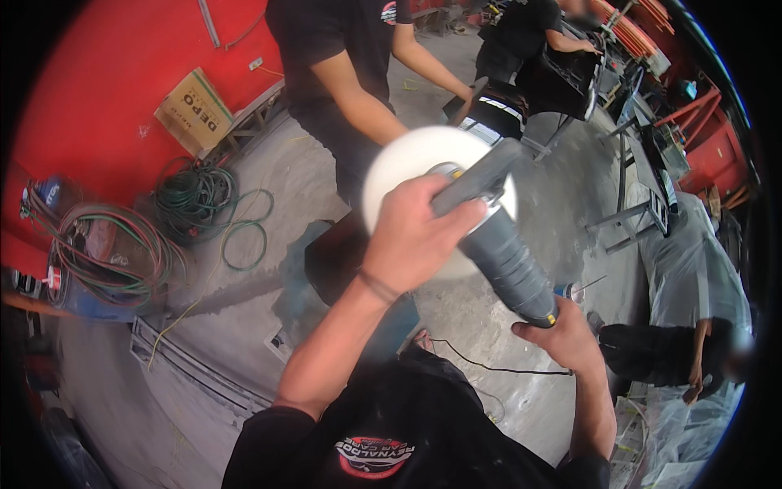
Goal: The person uses a rotary polisher with a white pad to buff a black car bumper held by another person. After polishing, the person applies a liquid from a pink bottle onto the bumper and wipes it with a cloth.
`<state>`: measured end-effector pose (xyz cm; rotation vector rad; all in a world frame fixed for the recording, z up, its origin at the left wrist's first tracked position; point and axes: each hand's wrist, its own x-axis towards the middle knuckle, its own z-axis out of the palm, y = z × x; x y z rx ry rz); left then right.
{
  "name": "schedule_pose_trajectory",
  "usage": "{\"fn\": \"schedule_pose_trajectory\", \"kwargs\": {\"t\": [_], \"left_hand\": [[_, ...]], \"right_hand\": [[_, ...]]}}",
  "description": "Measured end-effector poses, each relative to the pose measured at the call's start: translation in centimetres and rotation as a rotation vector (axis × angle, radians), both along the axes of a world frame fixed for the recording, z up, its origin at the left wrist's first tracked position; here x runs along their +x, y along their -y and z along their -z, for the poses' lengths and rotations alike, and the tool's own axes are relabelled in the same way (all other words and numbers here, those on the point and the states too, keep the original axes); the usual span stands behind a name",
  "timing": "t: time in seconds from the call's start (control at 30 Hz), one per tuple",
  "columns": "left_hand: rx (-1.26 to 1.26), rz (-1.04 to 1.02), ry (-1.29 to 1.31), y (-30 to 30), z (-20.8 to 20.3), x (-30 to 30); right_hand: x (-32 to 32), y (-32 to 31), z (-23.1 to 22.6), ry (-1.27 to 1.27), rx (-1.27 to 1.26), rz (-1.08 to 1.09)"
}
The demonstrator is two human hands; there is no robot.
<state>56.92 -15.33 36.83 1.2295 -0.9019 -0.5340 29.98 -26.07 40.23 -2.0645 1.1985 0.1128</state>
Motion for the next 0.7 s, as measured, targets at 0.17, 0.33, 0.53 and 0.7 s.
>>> {"fn": "schedule_pose_trajectory", "kwargs": {"t": [0.17,0.33,0.53,0.7], "left_hand": [[0.089,-0.092,0.244,5.9,-0.7,-0.7],[-0.002,-0.213,0.27,7.4,-0.1,-4.7],[0.117,-0.149,0.341,3.7,1.8,-7.5],[0.106,-0.109,0.354,0.5,3.8,-8.4]], "right_hand": [[-1.9,3.8,1.0,0.025,0.094,0.129],[-4.8,3.2,2.5,0.142,0.035,0.179],[-8.0,0.5,8.3,0.172,0.025,0.223],[-9.1,-2.0,12.3,0.126,0.069,0.23]]}}
